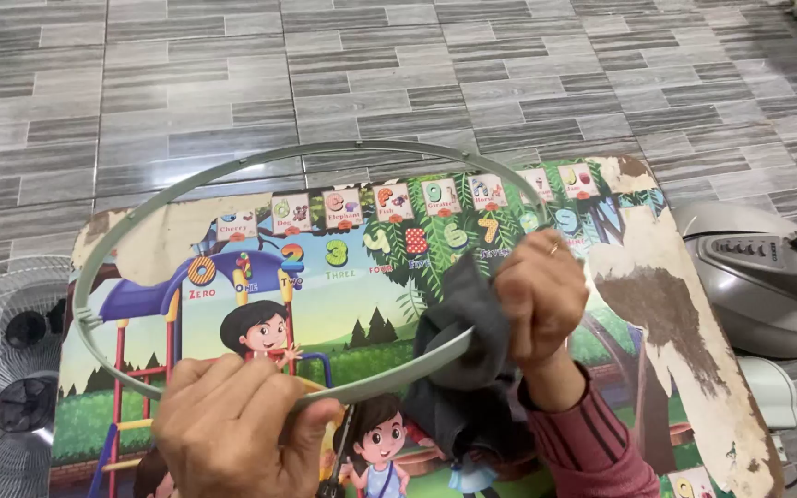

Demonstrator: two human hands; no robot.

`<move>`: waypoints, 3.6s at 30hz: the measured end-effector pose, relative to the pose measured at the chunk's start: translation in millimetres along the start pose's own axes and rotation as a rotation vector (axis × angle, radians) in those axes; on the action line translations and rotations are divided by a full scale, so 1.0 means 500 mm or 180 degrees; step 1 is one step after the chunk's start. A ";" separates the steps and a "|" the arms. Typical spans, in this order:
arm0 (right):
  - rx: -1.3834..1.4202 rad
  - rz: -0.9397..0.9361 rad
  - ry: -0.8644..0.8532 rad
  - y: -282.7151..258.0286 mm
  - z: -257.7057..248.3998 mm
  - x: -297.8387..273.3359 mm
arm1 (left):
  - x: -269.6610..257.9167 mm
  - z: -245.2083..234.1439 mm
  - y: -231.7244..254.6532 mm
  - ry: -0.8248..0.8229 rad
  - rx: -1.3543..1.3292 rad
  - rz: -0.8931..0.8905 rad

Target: Cleaning fan components including the guard and motor housing using a cloth

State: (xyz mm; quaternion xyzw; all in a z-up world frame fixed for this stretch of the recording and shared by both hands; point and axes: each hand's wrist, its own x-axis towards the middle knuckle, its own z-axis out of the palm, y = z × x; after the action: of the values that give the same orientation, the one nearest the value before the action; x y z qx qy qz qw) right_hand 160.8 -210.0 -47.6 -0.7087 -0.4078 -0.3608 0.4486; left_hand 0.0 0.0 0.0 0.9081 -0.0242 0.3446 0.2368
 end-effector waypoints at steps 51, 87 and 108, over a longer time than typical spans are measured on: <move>-0.0242 -0.0270 -0.0531 -0.061 0.016 -0.003 | -0.011 0.035 0.011 0.0078 0.0222 0.0433; -0.0390 -0.0493 -0.0872 -0.084 0.032 0.010 | -0.012 0.058 0.007 0.0275 0.0328 0.0528; 0.1740 0.2374 0.0952 0.065 -0.035 -0.118 | -0.010 0.034 -0.009 0.0105 0.0361 0.0224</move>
State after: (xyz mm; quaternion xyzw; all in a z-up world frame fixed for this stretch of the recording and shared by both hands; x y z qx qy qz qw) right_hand 163.8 -250.1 -104.6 -0.6031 -0.1369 -0.1530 0.7708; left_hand 7.3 -4.1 -16.1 0.9128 -0.0327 0.3685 0.1730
